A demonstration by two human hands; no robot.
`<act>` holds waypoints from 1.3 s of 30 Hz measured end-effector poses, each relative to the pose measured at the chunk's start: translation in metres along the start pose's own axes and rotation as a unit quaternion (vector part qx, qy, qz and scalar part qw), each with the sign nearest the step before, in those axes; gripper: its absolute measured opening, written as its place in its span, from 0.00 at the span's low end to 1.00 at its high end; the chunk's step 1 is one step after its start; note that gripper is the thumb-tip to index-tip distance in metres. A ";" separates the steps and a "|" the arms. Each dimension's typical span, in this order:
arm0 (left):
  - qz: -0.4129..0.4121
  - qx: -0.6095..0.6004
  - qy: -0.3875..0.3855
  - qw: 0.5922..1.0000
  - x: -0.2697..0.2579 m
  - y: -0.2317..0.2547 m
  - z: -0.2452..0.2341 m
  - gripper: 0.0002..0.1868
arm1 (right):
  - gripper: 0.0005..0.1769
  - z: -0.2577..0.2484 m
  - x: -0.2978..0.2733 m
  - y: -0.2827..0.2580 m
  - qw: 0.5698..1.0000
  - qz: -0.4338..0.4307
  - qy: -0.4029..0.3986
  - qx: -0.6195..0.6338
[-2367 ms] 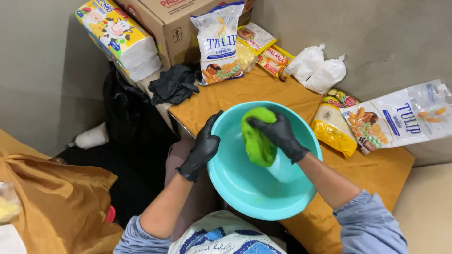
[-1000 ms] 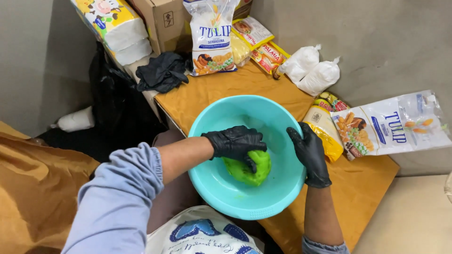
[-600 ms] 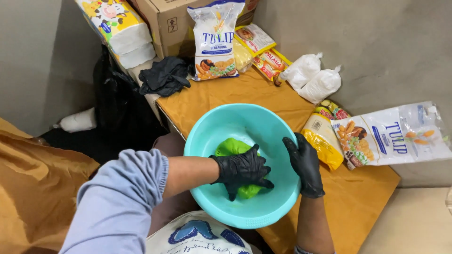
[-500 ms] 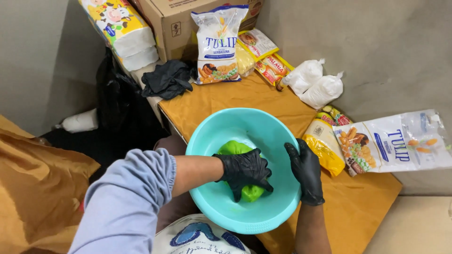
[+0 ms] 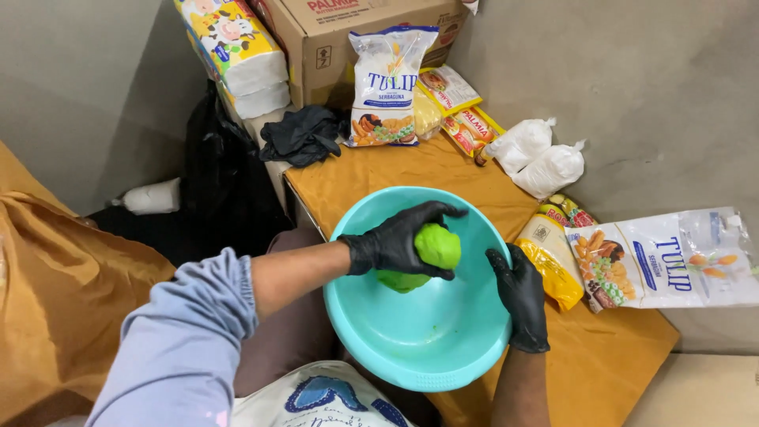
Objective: Kneading a ball of green dough in a blue bowl
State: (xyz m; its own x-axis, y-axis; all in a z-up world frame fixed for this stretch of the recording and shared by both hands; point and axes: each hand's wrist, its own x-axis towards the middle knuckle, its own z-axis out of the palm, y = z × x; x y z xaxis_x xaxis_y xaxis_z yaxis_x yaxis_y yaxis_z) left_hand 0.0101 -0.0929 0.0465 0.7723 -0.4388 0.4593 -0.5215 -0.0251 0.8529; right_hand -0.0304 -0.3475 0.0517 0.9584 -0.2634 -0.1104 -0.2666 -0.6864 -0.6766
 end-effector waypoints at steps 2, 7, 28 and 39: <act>0.011 -0.009 0.049 0.999 -0.007 -0.003 -0.006 0.50 | 0.32 -0.001 -0.001 -0.001 1.000 0.000 0.000 0.007; 0.023 -0.092 0.116 0.989 -0.023 -0.009 -0.011 0.37 | 0.33 -0.001 -0.009 -0.009 1.000 0.002 -0.010 0.011; 0.085 0.572 -0.242 0.779 -0.054 -0.055 0.041 0.27 | 0.29 0.000 -0.006 -0.022 1.000 0.026 -0.005 0.009; 0.044 0.330 -0.143 0.932 -0.018 -0.065 0.020 0.23 | 0.29 0.001 -0.006 -0.009 1.000 0.007 0.014 -0.005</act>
State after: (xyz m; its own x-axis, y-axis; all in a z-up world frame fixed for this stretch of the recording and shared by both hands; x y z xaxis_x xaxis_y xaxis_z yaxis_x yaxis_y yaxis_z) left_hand 0.0231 -0.1011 -0.0222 0.6374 -0.6844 0.3541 -0.7601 -0.4832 0.4344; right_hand -0.0336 -0.3392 0.0573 0.9514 -0.2916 -0.0992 -0.2808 -0.6887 -0.6685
